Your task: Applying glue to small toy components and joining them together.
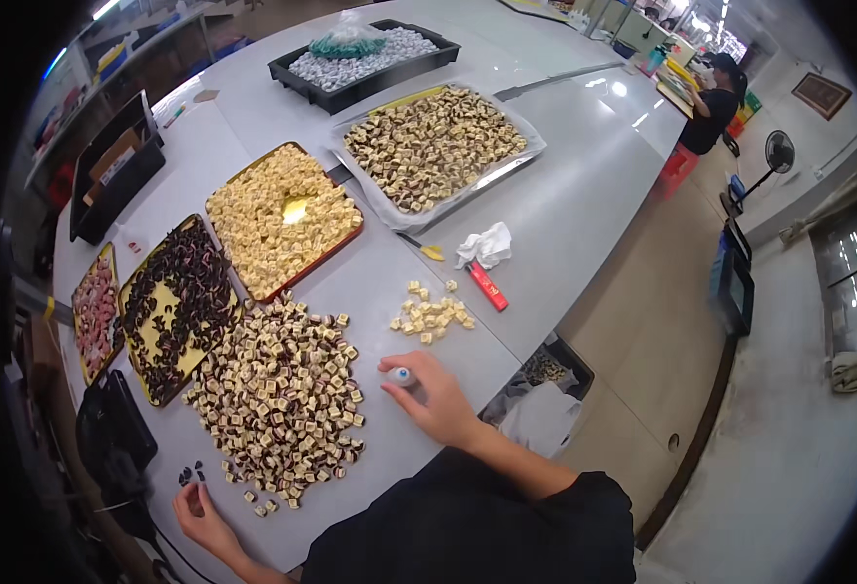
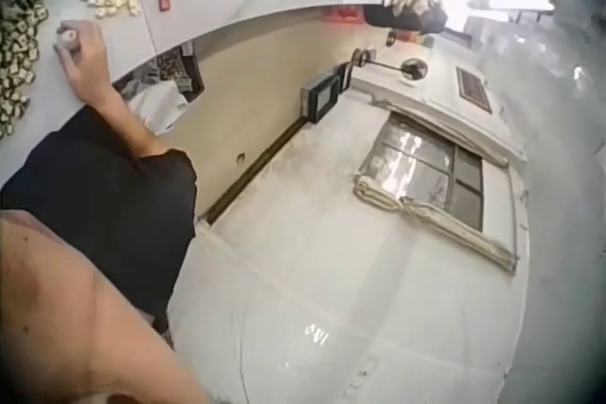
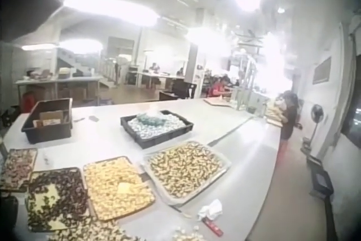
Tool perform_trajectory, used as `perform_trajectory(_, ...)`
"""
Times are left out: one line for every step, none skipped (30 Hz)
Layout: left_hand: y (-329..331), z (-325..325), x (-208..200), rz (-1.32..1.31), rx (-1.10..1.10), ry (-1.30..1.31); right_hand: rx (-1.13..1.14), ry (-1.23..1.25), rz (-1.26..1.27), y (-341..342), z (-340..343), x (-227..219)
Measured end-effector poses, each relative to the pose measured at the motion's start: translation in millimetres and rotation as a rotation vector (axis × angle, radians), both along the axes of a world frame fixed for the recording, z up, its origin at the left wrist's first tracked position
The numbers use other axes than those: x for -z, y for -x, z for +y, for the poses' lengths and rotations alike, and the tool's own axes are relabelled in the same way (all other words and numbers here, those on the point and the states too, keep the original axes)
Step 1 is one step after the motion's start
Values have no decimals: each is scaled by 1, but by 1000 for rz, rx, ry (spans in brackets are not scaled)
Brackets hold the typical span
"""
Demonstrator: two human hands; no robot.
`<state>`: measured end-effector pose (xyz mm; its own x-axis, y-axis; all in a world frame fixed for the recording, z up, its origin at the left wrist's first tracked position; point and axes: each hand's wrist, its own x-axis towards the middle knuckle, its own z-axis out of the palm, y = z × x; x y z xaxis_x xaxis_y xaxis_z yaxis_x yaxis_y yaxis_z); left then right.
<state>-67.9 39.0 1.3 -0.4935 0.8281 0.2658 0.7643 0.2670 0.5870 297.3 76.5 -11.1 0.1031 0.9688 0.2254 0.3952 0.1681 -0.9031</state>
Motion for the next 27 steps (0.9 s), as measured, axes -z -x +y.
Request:
perform_trajectory(0, -1, -1, -11, -44, 9, -1, 13, 11, -1, 0, -2)
perform_trajectory(-1, 1, 0, -10, -42, 2, -3, 26, 22, -2, 0, -3)
perform_trajectory(-2, 3, 3, -81, -52, -44, -6, 40, 34, -3, -1, -4)
perform_trajectory(-2, 2, 2, -149, -70, -89, -14, 35, 39, -1, -2, -4)
perform_trajectory(0, 1, 0, -216, -87, -135, -4, 73, 62, -1, -4, -4)
perform_trajectory(2, -1, -2, -209, -94, -139, 6, 112, 87, -1, -7, -4)
perform_trajectory(3, -4, -5, -288, -96, -171, 16, 153, 113, -1, -10, -4)
perform_trajectory(5, -6, -8, -364, -97, -201, 6, 153, 123, 1, -13, -3)
perform_trajectory(4, -11, -12, -438, -110, -231, 1, 144, 179, 3, -15, 1)
perform_trajectory(4, -17, -17, -419, -131, -232, -6, 139, 239, 5, -17, 5)
perform_trajectory(6, -22, -18, -382, -65, -284, -16, 141, 304, 9, -19, 9)
perform_trajectory(7, -29, -21, -338, -1, -330, -48, 160, 328, 13, -21, 11)
perform_trajectory(3, -36, -23, -296, 50, -374, -86, 91, 317, 17, -18, 9)
perform_trajectory(-3, -40, -23, -316, 105, -403, -128, 26, 315, 22, -16, 5)
perform_trajectory(-15, -37, -23, -330, 154, -428, -135, 12, 335, 27, -14, -2)
perform_trajectory(-25, -34, -21, -420, 211, -433, -141, 7, 364, 33, -14, -13)
perform_trajectory(-31, -30, -9, -494, 316, -513, -182, -18, 410, 36, -13, -22)
perform_trajectory(-46, -23, -17, -605, 399, -520, -204, -37, 467, 44, -16, -26)
perform_trajectory(-52, -21, -20, -831, 500, -524, -226, -68, 548, 55, -22, -29)
perform_trajectory(-55, -25, -17, -993, 588, -507, -244, -102, 623, 66, -27, -29)
perform_trajectory(-66, -28, -18, -1100, 634, -485, -284, -74, 655, 69, -26, -28)
perform_trajectory(-74, -30, -19, -1214, 687, -463, -330, -57, 694, 71, -25, -25)
perform_trajectory(-81, -30, -21, -1200, 659, -457, -360, -43, 724, 70, -24, -26)
perform_trajectory(-86, -29, -20, -1229, 706, -462, -385, -35, 750, 70, -23, -26)
perform_trajectory(-89, -30, -19, -1264, 758, -466, -391, -23, 757, 73, -21, -27)
perform_trajectory(-87, -31, -16, -1268, 754, -455, -381, 9, 771, 79, -20, -27)
perform_trajectory(-87, -32, -14, -1270, 755, -449, -370, 40, 783, 86, -18, -28)
